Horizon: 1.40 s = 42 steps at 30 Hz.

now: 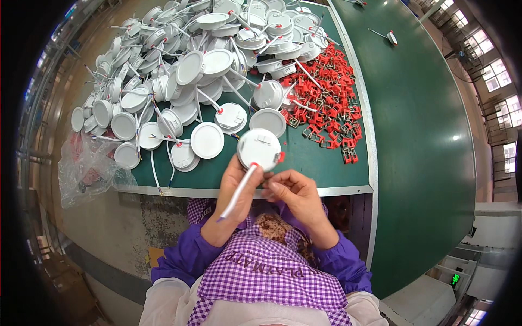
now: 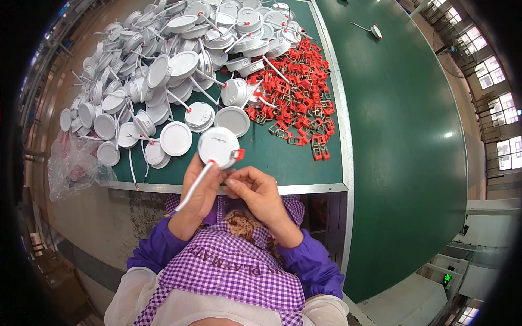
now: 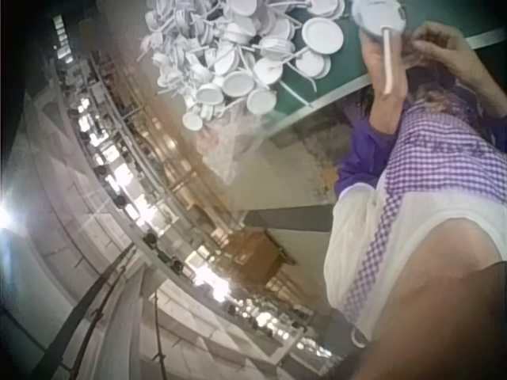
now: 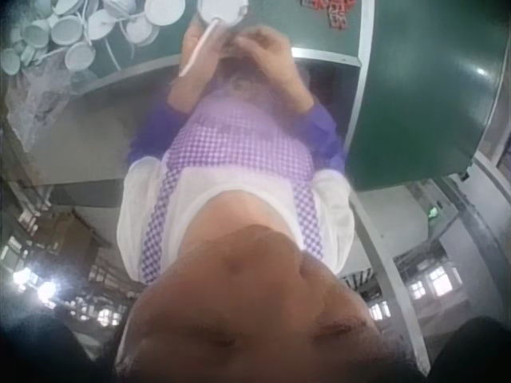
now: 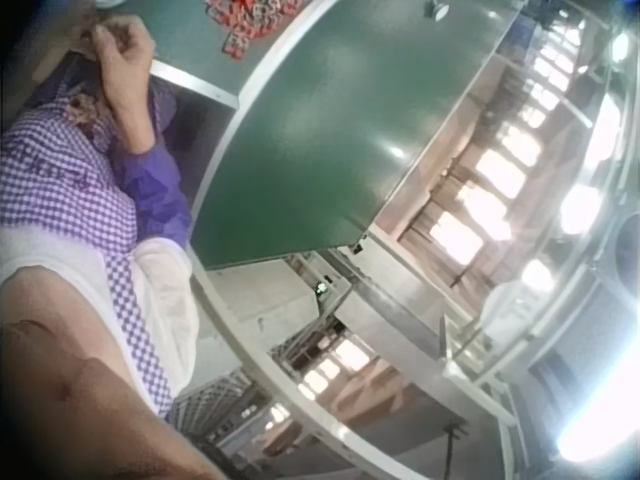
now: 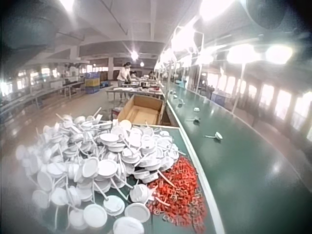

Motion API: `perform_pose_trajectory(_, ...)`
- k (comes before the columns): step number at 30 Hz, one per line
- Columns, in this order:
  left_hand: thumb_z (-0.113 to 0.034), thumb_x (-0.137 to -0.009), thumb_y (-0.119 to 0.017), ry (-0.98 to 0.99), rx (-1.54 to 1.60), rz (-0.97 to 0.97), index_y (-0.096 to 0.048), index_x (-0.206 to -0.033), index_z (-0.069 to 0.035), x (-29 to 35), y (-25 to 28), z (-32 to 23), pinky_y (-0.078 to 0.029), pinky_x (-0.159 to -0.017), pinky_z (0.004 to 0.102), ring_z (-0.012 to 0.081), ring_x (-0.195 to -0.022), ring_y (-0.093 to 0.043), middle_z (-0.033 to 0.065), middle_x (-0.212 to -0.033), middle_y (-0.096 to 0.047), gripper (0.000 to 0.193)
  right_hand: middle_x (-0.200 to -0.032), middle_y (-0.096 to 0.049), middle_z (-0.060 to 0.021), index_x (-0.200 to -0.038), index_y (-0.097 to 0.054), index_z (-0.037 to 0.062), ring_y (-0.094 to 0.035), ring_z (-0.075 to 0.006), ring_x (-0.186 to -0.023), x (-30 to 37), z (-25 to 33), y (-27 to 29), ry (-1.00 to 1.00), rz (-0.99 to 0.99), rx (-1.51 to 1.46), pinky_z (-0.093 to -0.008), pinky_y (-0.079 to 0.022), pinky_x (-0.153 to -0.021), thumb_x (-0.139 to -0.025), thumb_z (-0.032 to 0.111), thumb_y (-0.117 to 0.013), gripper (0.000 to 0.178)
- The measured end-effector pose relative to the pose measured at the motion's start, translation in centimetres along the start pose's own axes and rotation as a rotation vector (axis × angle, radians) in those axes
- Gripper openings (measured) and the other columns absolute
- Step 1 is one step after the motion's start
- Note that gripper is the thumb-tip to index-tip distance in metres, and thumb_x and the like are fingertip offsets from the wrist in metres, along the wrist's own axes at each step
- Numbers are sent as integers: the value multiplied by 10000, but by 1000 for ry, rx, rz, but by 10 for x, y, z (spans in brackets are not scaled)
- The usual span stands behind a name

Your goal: The person assembles light fixtures by attaching clips onto round light housings by hand and placing the completed lights onto the conveyor belt.

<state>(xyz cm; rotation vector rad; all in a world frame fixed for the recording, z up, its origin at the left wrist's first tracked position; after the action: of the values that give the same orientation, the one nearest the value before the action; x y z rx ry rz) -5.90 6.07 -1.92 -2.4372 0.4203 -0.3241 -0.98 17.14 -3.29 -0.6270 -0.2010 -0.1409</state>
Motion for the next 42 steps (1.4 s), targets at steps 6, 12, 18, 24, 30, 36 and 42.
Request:
perform_pose_trajectory(6, -142, -950, -577, -26, -237, 95, -365, -1430, -21, 2, -1, -23, -528, -900, 386, 239, -1138, -604, 146, -1307, -554, 539, -909, -631, -119, -993, -626, 27, -632, -288, -695, -14, 110, 58, 648, -538, 1389, -374, -498, -608, -877, 119, -682, 159)
perform_pose_trajectory(12, -94, -916, -657, 102, 0, 2, -522, -1157, -18, 3, 14, -5, -510, -822, 275, 123, -976, -613, 72, -1063, -630, 287, -1000, -618, -146, -982, -616, 18, -637, -369, -829, -30, 99, 63, 569, -482, 1631, -441, -512, -695, -862, 85, -661, 144)
perform_pose_trajectory(18, -111, -909, -683, 179, -81, -42, -524, -1149, -38, 2, 18, 6, -535, -793, 287, 123, -939, -633, 60, -1036, -637, 297, -974, -635, -147, -1002, -644, 8, -633, -359, -879, -18, 104, 62, 651, -466, 1592, -433, -502, -749, -834, 21, -655, 169)
perform_pose_trajectory(24, -80, -917, -652, 343, -22, -71, -462, -1218, -36, 9, 10, 19, -600, -650, 341, 181, -928, -682, 88, -1058, -649, 358, -991, -624, -174, -986, -631, -32, -616, -350, -881, -23, 98, 56, 663, -383, 1860, -423, -510, -770, -848, 25, -624, 149)
perform_pose_trajectory(30, -23, -897, -659, 337, -192, 16, -463, -1229, -31, 7, 8, 27, -582, -621, 275, 155, -908, -679, 82, -1071, -648, 386, -887, -616, -169, -897, -617, -22, -621, -337, -838, -28, 96, 60, 552, -328, 1919, -431, -512, -754, -864, 27, -570, 76)
perform_pose_trajectory(36, -37, -892, -678, 304, -231, 49, -471, -1233, -39, 7, 3, 31, -574, -623, 260, 131, -897, -669, 65, -1066, -647, 399, -883, -638, -163, -904, -616, -29, -641, -342, -793, -24, 102, 50, 539, -363, 1992, -423, -520, -680, -845, -3, -593, 68)
perform_pose_trajectory(42, -50, -887, -691, 288, -367, 78, -492, -1217, -55, 6, -2, 32, -556, -647, 225, 100, -881, -655, 43, -1050, -640, 385, -927, -701, -105, -1004, -683, -18, -693, -153, -825, 8, 104, 36, 448, -302, 1127, -273, -534, -709, -839, -36, -696, 166)
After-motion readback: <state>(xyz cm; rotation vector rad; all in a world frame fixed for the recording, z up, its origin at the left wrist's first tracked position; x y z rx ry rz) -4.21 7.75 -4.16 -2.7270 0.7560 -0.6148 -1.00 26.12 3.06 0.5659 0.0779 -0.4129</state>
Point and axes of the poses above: each hand's wrist, its own x-axis away from the middle knuckle, its own y-axis out of the back of the hand, z = x × y, the point moved 10 cm from there along -x, towards the middle knuckle
